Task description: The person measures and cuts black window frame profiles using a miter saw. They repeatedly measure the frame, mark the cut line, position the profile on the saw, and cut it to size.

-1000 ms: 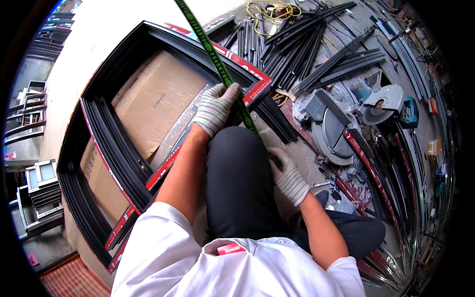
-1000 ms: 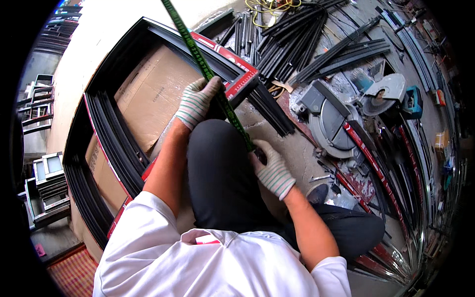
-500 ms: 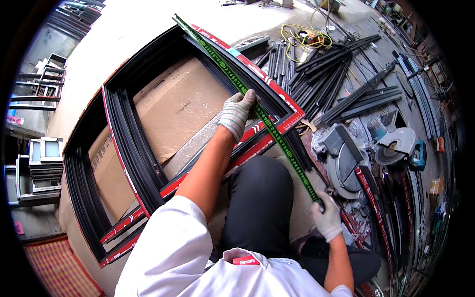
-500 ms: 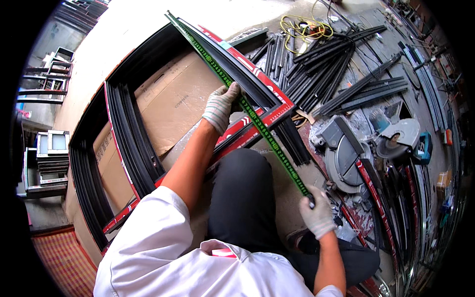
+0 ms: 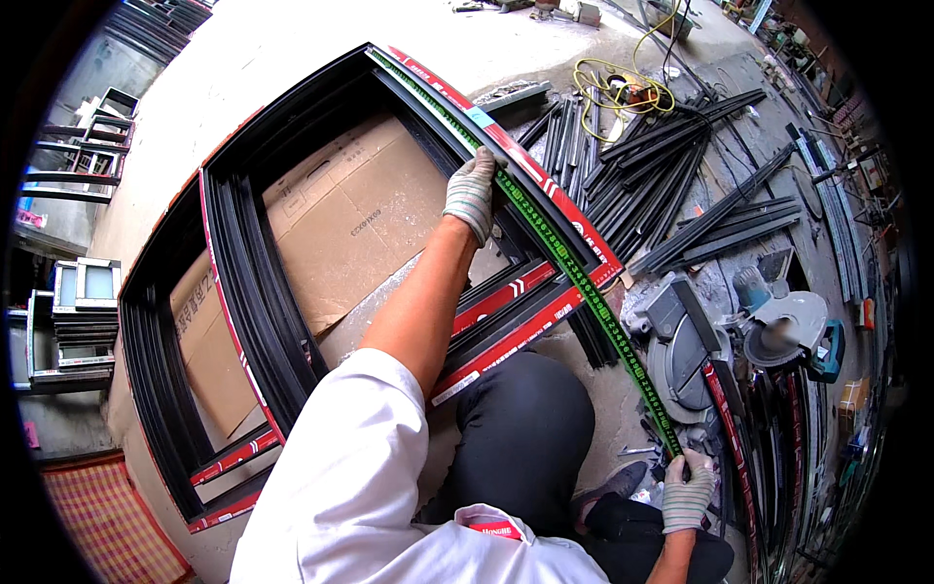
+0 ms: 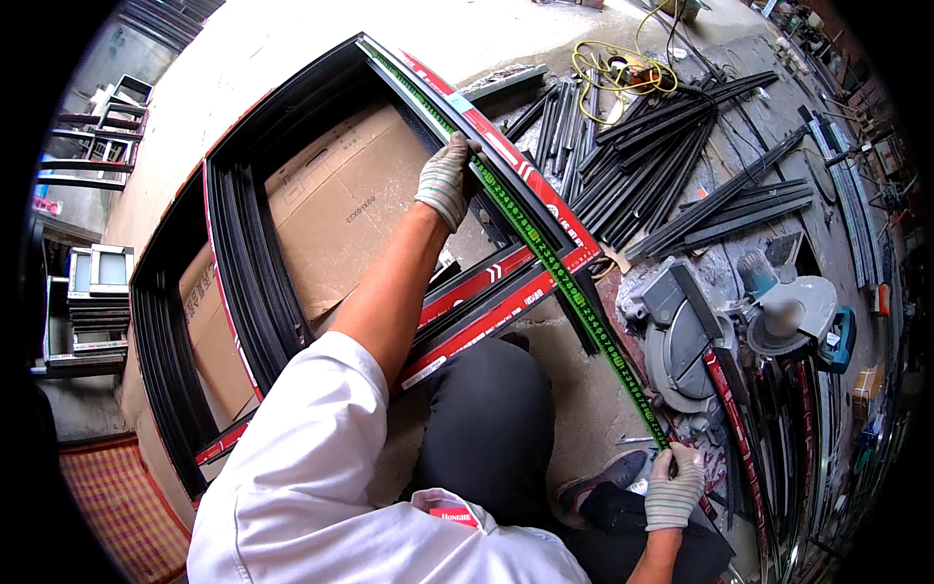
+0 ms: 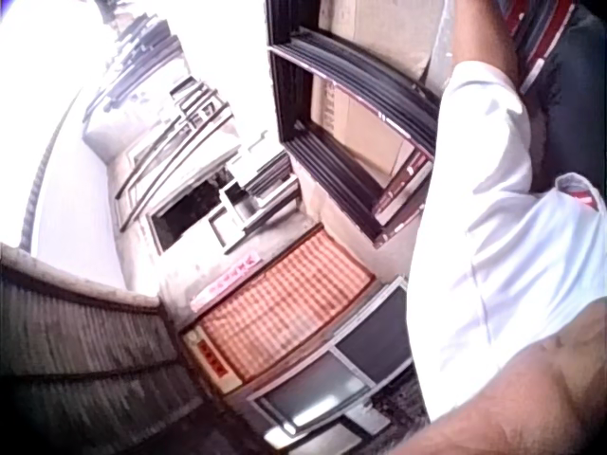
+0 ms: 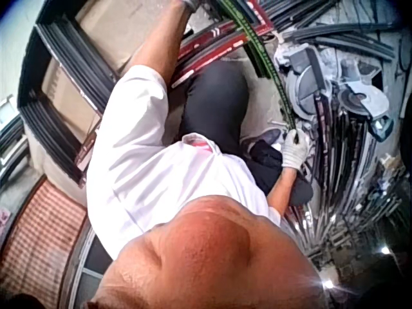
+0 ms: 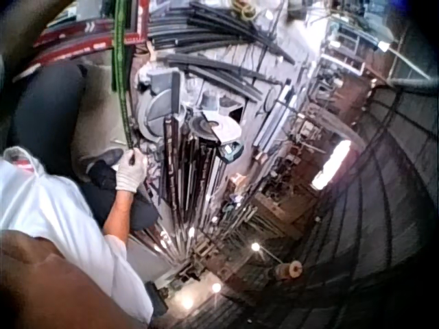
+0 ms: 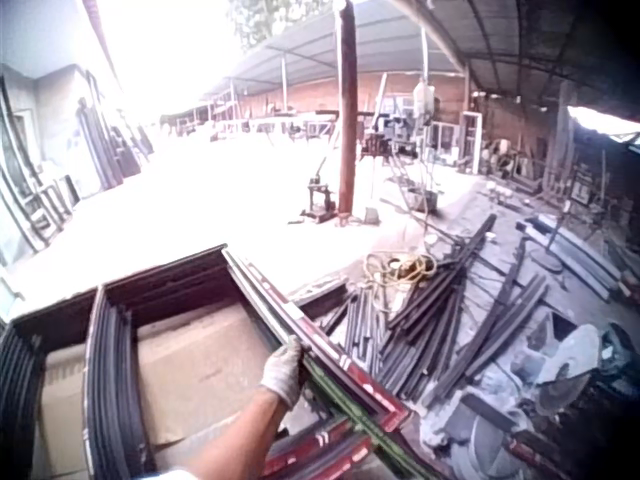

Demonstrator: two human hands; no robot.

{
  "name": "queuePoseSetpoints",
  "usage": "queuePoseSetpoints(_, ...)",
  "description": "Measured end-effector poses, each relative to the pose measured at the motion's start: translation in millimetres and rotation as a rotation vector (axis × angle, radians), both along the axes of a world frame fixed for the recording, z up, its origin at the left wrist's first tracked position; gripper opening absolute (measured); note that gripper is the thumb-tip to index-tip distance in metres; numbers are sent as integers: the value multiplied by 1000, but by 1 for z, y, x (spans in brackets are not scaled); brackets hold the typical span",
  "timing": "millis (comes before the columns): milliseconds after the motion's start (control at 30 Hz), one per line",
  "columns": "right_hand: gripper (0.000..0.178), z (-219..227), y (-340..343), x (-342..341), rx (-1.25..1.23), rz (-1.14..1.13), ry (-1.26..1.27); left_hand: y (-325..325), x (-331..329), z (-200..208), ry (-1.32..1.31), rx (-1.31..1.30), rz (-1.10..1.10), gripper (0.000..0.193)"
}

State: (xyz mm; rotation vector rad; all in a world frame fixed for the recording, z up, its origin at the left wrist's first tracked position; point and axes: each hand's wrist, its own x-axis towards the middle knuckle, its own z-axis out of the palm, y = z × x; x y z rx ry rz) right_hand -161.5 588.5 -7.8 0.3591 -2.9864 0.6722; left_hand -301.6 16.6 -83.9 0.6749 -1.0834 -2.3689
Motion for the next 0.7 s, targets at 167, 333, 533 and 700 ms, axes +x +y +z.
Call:
queuePoseSetpoints(167, 13, 16, -37, -14, 54, 5, -19, -8, -12, -9, 12, -57, 26, 38)
queuePoseSetpoints(333, 14, 23, -48, -25, 56, -2, -81, -11, -15, -17, -68, -182, 26, 38)
queuePoseSetpoints(533, 15, 42, -69, -33, 48, 10, -177, -16, -19, -28, -115, -206, 64, 39)
queuePoseSetpoints(700, 15, 41, -69, -39, 67, 67, -178, -21, -20, -31, -94, -210, 86, 38)
